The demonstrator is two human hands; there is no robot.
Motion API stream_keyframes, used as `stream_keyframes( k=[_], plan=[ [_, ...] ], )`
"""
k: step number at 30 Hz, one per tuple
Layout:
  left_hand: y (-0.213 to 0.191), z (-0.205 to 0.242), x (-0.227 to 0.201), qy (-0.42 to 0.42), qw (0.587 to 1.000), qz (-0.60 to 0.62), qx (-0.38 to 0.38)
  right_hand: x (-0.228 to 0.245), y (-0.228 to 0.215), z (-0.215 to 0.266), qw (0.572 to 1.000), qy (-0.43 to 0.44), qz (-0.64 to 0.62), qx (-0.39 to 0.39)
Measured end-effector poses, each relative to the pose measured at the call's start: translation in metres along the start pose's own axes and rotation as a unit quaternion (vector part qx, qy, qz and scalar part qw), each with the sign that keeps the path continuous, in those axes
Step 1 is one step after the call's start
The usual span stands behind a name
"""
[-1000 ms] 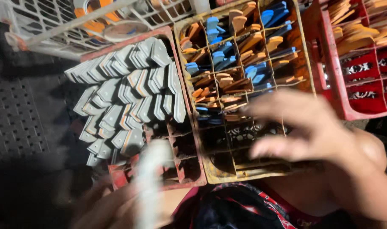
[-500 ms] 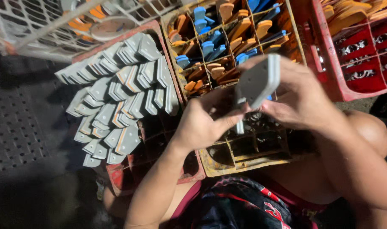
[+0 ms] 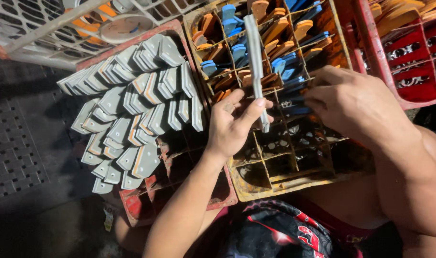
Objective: The person assembles climbing holds by inserting wooden inserts into gray metal plates and securing them with blue plastic fasteners. The person handles each component by hand, aligns the parts, and places the assembled units into a compartmentalized tray.
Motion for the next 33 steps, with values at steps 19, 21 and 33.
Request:
stream_keyframes(
  k=[19, 21, 33],
  plan=[
    [0.002, 0.003, 0.000, -0.032, 0.999, 0.029, 0.024, 0.005, 0.002, -0.012, 0.999, -0.032, -0.009, 0.026],
    [0.003, 0.002, -0.001, -0.020, 0.999, 0.027, 0.030, 0.006, 0.001, -0.011, 0.999, -0.032, 0.005, 0.023],
    [0.005, 0.008, -0.019, 0.067, 0.994, -0.084, 0.005, 0.004, -0.031, -0.005, 0.993, -0.010, -0.067, -0.098]
  ],
)
Point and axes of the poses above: each hand's wrist, its own z-axis away from the middle knuckle, its own y-axis out of the palm, x = y × z, the point moved 9 cm from there along -z, towards the middle knuckle
